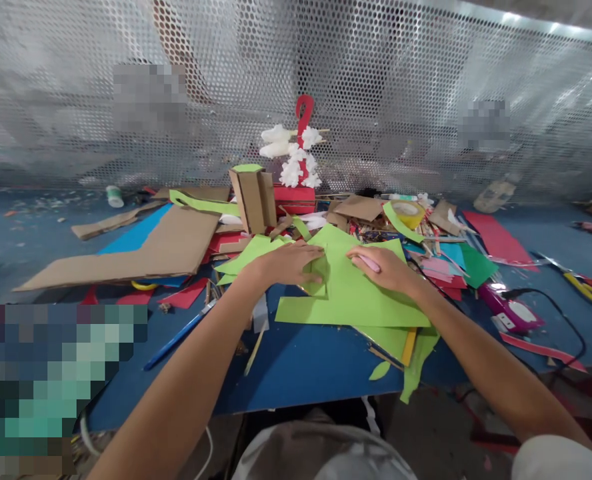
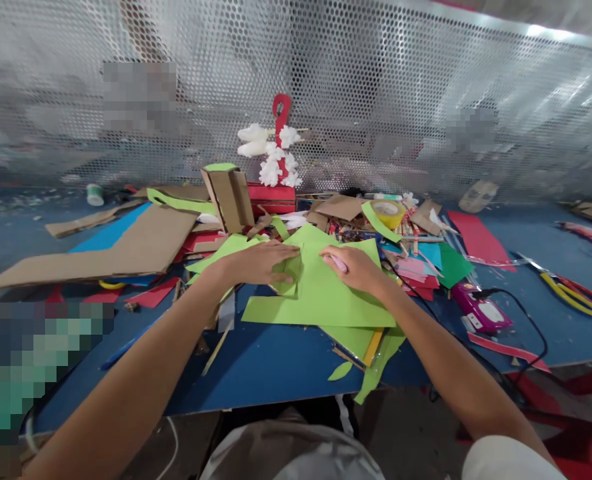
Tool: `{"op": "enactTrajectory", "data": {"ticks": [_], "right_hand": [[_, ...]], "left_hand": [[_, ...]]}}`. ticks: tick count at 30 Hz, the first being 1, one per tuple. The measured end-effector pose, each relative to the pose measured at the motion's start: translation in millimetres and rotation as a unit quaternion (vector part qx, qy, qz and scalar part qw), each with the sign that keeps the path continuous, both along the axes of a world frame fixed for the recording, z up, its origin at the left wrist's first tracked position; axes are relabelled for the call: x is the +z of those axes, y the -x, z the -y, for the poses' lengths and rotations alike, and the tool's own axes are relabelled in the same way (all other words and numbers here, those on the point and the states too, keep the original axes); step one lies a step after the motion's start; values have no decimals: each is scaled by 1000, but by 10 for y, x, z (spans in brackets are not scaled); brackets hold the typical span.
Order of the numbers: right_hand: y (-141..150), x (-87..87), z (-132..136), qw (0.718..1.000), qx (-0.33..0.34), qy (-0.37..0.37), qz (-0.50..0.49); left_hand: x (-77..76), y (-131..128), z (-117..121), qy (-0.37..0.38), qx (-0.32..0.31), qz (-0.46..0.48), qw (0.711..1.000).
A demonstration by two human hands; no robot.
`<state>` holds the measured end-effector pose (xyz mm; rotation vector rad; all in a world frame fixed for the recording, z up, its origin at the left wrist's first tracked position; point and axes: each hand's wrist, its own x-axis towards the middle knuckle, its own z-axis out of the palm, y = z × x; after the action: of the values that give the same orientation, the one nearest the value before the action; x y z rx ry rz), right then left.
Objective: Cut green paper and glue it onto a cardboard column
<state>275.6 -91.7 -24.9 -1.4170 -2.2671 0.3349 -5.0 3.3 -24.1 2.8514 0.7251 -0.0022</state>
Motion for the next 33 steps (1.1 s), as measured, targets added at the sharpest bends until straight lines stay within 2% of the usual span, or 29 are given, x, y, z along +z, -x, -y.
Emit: {"op": "enactTrajectory", "data": {"ticks": [3, 8, 12, 14, 16, 19, 23, 27, 29, 31, 33], "right_hand": [[-30, -5, 0, 1000, -2, -14, 22], [-20, 1, 18, 999, 5, -26, 30], [-23, -4, 14, 998, 15, -44, 32], [-27, -12, 8, 998, 17, -56, 31], [-30, -27, -3, 997, 15, -64, 29], [-34, -64, -30, 998, 15, -65, 24], [-42, -76, -58, 997, 17, -73, 2], [-89, 80, -25, 989, -21, -121, -86], [-144, 192, -5, 968, -69, -167, -174], [-211, 276, -9, 937, -114, -208, -257], [-269, 310, -38, 914, -132, -204, -325]], "left_hand": [[35, 136, -52, -35, 32, 5, 999], [89, 247, -69, -113, 142, -2, 983], [31, 101, -16, -151, 135, 37, 979], [-29, 0, 11, -132, 135, 67, 980], [-91, -81, 29, -80, 132, 98, 983], [-166, -150, 33, 54, 127, 183, 973], [-216, -194, 36, 245, 145, 288, 914], [-151, -205, 82, 372, 165, 328, 853], [-65, -178, 101, 385, 181, 385, 819], [38, -131, 103, 366, 185, 458, 789], [131, -80, 93, 334, 173, 533, 758]]}}
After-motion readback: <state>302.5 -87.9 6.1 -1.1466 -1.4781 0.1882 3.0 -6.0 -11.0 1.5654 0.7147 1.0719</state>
